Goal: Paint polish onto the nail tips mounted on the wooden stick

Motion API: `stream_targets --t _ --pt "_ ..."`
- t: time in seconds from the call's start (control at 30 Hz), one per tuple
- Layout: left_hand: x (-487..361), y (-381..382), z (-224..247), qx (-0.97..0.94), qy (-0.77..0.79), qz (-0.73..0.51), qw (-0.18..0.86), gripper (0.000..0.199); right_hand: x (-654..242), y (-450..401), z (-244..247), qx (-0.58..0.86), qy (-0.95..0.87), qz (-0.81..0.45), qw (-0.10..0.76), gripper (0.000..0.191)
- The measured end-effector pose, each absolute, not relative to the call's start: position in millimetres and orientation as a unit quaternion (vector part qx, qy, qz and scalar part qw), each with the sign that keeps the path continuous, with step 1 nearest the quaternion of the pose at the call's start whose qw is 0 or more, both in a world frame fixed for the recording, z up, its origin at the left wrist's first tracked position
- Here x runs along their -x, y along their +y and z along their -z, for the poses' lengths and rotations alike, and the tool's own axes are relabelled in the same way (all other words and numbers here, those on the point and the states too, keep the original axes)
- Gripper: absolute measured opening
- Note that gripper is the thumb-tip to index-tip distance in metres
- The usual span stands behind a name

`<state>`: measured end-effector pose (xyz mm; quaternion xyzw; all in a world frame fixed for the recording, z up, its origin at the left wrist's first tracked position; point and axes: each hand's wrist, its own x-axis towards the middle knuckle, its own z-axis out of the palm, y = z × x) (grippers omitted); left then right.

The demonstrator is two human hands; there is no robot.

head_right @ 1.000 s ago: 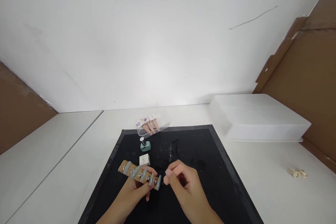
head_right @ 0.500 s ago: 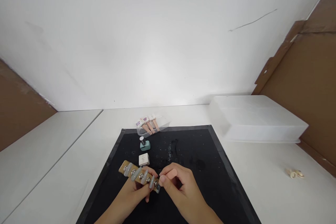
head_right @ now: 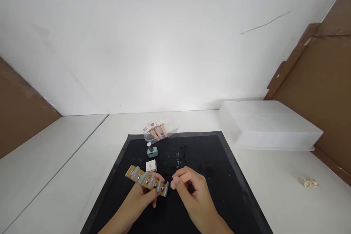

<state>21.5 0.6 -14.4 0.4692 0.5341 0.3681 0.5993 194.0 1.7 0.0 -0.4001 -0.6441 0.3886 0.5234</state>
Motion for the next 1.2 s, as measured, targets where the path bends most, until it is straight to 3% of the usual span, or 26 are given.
stream_targets --t 0.77,1.2 --pt "-24 1 12 -0.48 0.521 -0.354 0.611 0.018 -194 2 -7 0.387 -0.692 -0.399 0.461 0.029" --pt "-22 0 9 -0.461 0.531 -0.355 0.616 0.021 -196 2 6 0.427 -0.653 -0.356 0.514 0.023"
